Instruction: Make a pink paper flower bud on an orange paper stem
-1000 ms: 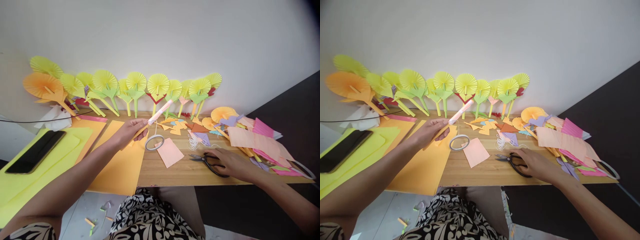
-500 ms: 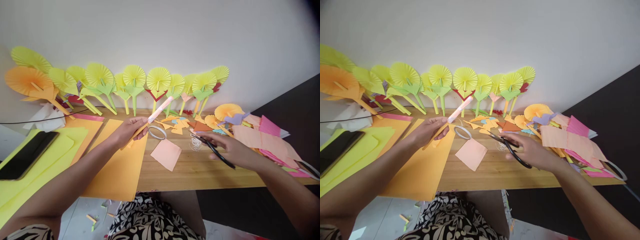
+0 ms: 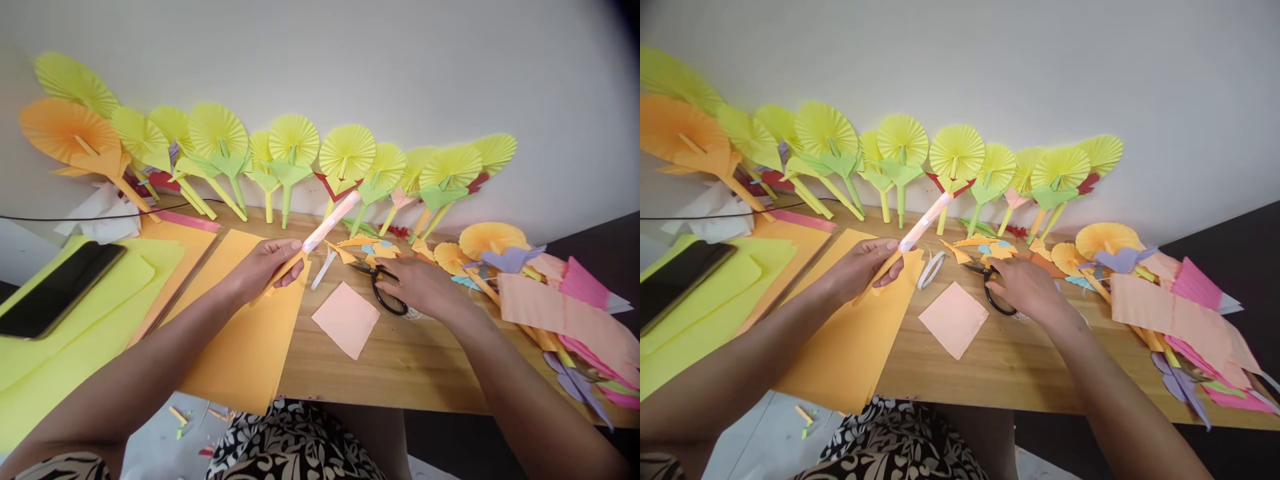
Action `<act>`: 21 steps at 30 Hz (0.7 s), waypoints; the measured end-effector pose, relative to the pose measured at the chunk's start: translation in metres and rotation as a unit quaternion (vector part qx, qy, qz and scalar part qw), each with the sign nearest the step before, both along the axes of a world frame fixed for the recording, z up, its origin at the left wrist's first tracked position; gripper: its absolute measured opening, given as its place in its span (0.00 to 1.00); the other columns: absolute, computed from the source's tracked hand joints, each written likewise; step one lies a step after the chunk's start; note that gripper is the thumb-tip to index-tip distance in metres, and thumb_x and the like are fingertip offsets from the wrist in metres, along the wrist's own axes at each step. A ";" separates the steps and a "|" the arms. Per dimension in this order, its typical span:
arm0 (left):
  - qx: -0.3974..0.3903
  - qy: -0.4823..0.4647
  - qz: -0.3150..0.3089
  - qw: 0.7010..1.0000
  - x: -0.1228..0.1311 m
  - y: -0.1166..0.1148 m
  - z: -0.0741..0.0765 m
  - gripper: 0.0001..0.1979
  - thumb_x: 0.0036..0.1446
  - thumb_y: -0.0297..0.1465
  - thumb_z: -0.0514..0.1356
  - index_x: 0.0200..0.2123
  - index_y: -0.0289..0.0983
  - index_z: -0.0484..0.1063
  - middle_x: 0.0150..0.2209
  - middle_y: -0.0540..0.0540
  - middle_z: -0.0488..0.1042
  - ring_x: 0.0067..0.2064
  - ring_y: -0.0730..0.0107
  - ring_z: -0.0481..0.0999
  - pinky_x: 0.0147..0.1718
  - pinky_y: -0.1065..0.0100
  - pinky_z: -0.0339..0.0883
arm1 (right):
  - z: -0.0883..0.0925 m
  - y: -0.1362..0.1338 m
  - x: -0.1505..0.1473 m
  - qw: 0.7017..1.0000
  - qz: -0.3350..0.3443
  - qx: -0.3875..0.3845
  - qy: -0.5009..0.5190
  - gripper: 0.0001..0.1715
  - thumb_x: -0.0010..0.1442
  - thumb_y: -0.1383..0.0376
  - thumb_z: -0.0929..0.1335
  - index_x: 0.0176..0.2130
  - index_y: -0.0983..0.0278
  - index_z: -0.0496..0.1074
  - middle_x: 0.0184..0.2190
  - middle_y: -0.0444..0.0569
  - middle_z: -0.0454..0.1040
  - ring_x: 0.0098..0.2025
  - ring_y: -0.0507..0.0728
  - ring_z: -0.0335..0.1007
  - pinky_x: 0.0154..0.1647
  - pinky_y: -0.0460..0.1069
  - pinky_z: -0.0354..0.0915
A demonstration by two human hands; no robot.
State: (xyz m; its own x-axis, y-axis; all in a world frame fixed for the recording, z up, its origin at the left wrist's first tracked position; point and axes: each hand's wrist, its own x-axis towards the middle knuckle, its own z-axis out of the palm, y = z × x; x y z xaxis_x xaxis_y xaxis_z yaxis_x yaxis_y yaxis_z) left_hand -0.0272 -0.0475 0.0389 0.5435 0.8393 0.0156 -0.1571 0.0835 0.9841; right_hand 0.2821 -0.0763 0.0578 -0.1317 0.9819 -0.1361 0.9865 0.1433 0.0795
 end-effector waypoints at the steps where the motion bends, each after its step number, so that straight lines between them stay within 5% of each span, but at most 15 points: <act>1: -0.001 0.000 0.002 1.000 0.000 0.000 0.001 0.21 0.64 0.46 0.58 0.28 0.34 0.71 0.21 0.52 0.66 0.19 0.82 0.59 0.20 0.74 0.53 | 0.007 0.000 -0.009 0.999 0.009 0.030 0.030 0.29 0.65 0.55 0.63 0.61 0.63 0.70 0.53 0.61 0.77 0.54 0.72 0.73 0.47 0.62 0.69; 4: -0.005 -0.002 0.007 1.000 0.002 -0.001 0.002 0.19 0.63 0.46 0.59 0.36 0.35 0.75 0.22 0.53 0.67 0.19 0.80 0.60 0.19 0.74 0.52 | 0.022 0.004 -0.041 0.965 0.070 0.095 0.235 0.27 0.67 0.53 0.63 0.60 0.60 0.70 0.58 0.54 0.74 0.59 0.67 0.70 0.57 0.62 0.64; 9: 0.004 0.003 0.011 1.000 0.002 0.000 0.000 0.19 0.62 0.46 0.60 0.40 0.35 0.77 0.22 0.53 0.66 0.21 0.79 0.61 0.18 0.75 0.52 | 0.008 0.021 -0.086 0.831 0.093 0.020 0.548 0.20 0.62 0.51 0.69 0.49 0.58 0.75 0.51 0.49 0.79 0.54 0.61 0.74 0.56 0.56 0.66; 14: 0.022 0.041 0.050 0.998 0.002 0.002 -0.002 0.14 0.59 0.42 0.63 0.37 0.36 0.78 0.23 0.53 0.66 0.22 0.79 0.62 0.19 0.75 0.54 | -0.011 0.021 -0.099 0.766 0.037 -0.025 0.642 0.17 0.62 0.51 0.70 0.34 0.62 0.75 0.27 0.44 0.79 0.31 0.53 0.74 0.38 0.49 0.67; 18: 0.084 0.125 0.122 0.981 0.006 -0.003 -0.001 0.11 0.60 0.38 0.61 0.38 0.36 0.79 0.22 0.54 0.63 0.23 0.79 0.60 0.21 0.74 0.54 | -0.009 0.009 -0.104 0.707 0.002 -0.092 0.702 0.17 0.61 0.51 0.71 0.32 0.63 0.75 0.19 0.41 0.74 0.24 0.50 0.70 0.30 0.47 0.64; 21: 0.138 0.151 0.160 0.966 0.009 -0.008 0.001 0.12 0.61 0.35 0.59 0.41 0.36 0.80 0.21 0.54 0.60 0.23 0.78 0.58 0.23 0.73 0.53 | -0.006 0.002 -0.110 0.631 -0.030 -0.166 0.758 0.17 0.58 0.51 0.72 0.32 0.63 0.75 0.17 0.39 0.71 0.21 0.50 0.69 0.25 0.46 0.62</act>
State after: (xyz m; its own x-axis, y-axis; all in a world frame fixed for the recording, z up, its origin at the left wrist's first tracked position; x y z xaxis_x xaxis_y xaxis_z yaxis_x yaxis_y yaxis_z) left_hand -0.0181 -0.0553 0.0404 0.2722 0.9515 0.1436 0.1671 -0.1937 0.9667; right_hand 0.1718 -0.0743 0.0518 -0.3209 0.9419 -0.0989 -0.1013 -0.1379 -0.9853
